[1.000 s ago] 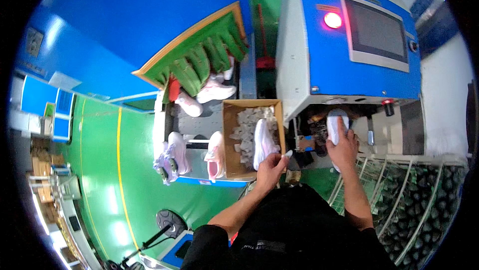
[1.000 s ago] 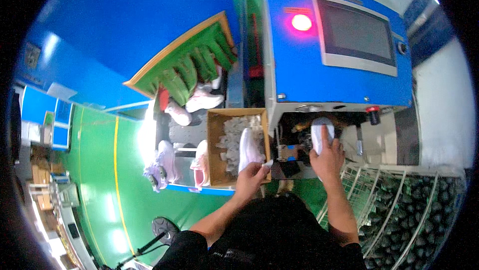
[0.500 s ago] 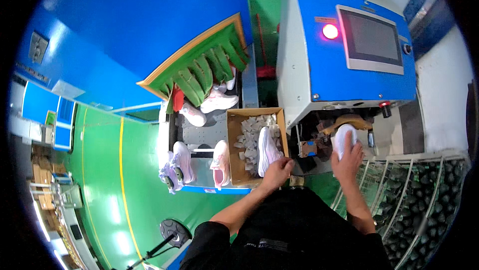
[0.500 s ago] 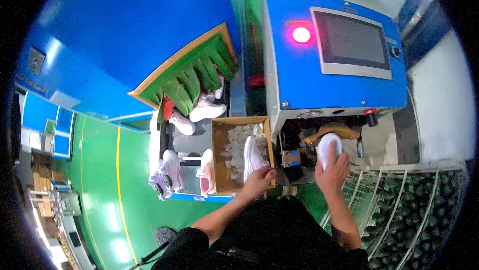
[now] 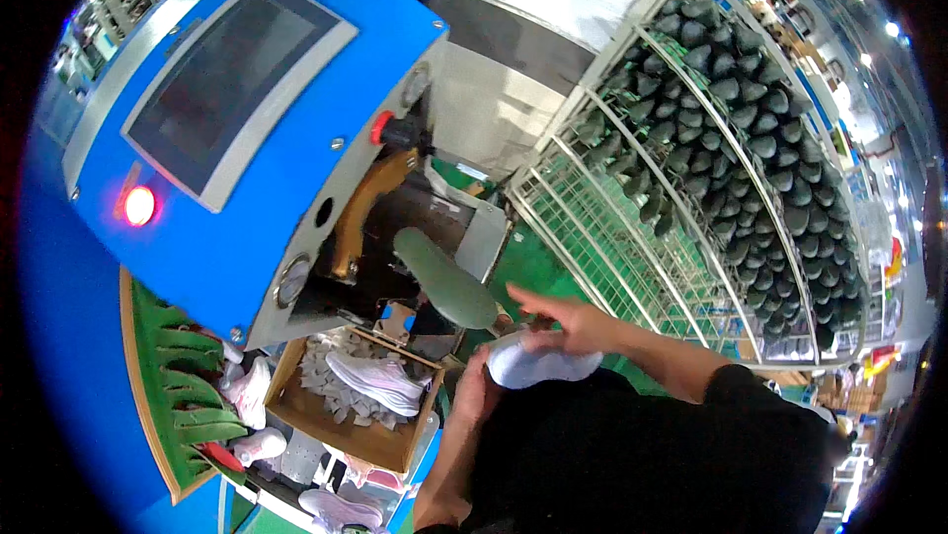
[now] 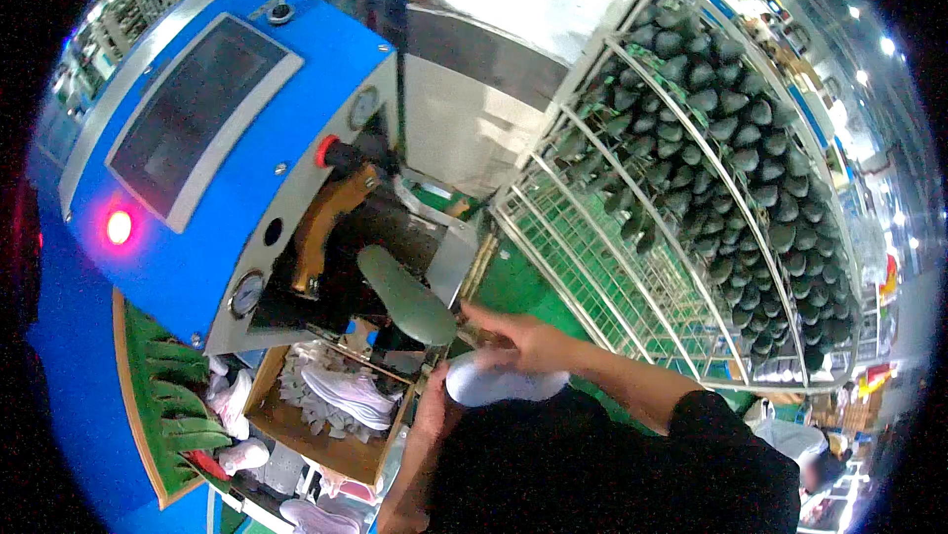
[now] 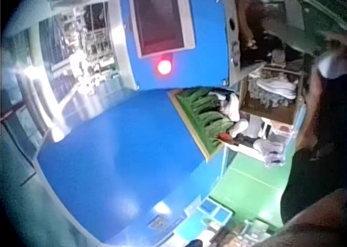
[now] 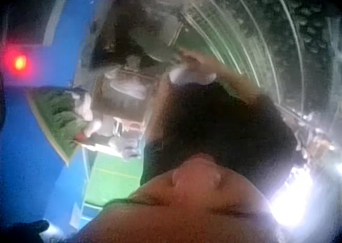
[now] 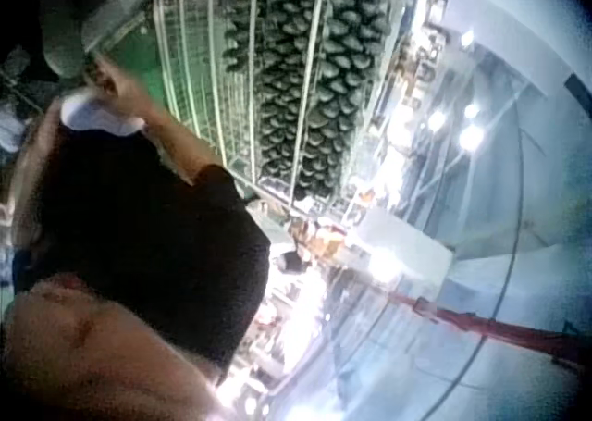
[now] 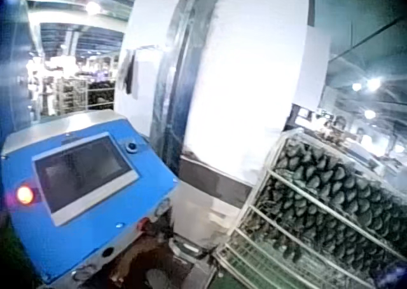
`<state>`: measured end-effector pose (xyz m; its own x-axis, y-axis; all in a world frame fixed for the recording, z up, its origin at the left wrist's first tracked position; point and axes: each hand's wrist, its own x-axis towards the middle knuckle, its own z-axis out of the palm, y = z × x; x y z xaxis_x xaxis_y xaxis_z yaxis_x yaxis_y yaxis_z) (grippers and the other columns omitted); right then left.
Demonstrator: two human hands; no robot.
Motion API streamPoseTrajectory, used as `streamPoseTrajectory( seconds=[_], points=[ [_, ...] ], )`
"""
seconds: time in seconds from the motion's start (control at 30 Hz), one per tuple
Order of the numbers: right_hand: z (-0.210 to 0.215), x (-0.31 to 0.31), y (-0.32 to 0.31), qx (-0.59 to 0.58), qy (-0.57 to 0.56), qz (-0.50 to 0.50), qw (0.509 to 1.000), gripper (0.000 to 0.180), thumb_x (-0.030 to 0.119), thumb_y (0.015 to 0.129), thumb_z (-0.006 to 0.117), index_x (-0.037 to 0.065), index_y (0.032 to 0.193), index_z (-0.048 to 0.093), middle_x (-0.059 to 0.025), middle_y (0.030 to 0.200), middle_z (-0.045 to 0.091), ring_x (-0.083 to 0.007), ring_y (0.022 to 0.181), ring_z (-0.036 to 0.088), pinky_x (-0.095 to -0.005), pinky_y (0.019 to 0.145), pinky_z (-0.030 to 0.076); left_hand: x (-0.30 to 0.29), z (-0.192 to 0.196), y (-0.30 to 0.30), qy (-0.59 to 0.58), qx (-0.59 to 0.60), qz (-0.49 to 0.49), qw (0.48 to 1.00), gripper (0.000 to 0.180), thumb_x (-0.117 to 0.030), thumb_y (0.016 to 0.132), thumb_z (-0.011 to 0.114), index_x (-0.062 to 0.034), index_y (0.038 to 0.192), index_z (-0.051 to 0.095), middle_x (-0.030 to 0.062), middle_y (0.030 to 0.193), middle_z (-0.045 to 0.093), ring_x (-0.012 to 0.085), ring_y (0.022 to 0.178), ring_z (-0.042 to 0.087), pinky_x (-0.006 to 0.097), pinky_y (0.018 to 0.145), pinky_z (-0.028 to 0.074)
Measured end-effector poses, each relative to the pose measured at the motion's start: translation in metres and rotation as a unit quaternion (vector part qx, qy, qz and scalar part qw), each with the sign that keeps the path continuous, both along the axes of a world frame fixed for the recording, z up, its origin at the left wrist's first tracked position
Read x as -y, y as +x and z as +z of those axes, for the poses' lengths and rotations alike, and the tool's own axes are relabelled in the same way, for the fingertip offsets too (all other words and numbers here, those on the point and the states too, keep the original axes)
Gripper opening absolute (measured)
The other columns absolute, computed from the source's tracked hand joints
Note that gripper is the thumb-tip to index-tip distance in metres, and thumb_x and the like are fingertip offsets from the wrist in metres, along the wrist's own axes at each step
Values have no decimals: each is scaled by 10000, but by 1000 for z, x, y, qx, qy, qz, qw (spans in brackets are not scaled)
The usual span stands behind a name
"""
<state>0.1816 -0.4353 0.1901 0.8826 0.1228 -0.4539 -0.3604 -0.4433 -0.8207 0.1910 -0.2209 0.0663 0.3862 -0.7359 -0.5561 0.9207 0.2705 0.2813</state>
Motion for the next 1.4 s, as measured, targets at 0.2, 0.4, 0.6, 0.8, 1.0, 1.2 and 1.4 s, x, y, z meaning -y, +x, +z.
streamPoseTrajectory(
  seconds=[0.2,0.4,0.6,0.8,1.0,1.2,1.4],
  points=[
    [-104,-57,99,-63,371,-254,891,788,240,944,714,50,1581,291,-106,1377,573,-173,1203,542,-313,1027,431,-24,-19,-23,215,4,28,976,508,-424,926,687,-25,1238,645,78,1147,660,156,975,606,293,849,485],
    [-106,18,69,20,360,-143,922,720,212,954,703,85,1567,349,-60,1303,631,-137,1066,580,-291,919,490,-37,5,-20,380,205,2,902,541,-416,908,668,7,1243,644,114,1165,662,206,1055,609,363,942,473],
    [-110,100,78,-34,381,36,923,659,335,966,666,-7,1483,442,-75,1185,685,-130,1002,610,-291,854,507,53,33,-34,370,212,-56,903,426,-264,850,751,1,1173,664,86,1131,670,199,1015,610,348,923,474],
    [-117,23,142,-148,388,-37,909,832,252,746,817,36,1473,477,-119,1231,660,-234,1086,605,-367,937,493,115,50,-29,443,223,-91,863,443,-208,879,707,37,1229,590,114,1127,651,215,996,609,342,918,491],
    [-122,38,115,-5,489,-5,872,927,164,725,801,152,1558,395,-118,1321,631,-251,1152,592,-370,1006,474,91,-6,-53,479,260,41,837,521,-210,837,709,11,1255,491,161,1210,524,257,1096,530,408,961,465],
    [-153,171,64,-63,436,37,897,873,178,795,776,144,1567,370,-105,1375,593,-205,1148,593,-342,1006,480,107,-20,-57,528,321,-20,786,595,-112,832,702,-1,1326,390,180,1304,464,299,1232,431,447,1102,325],
    [-337,294,-91,-153,-98,-141,973,814,152,797,651,102,1547,338,-272,1436,503,-403,1218,585,-481,979,507,124,-20,-64,505,364,-129,772,633,-86,809,716,-8,1337,376,195,1315,442,292,1196,471,439,1052,398]
  ],
)
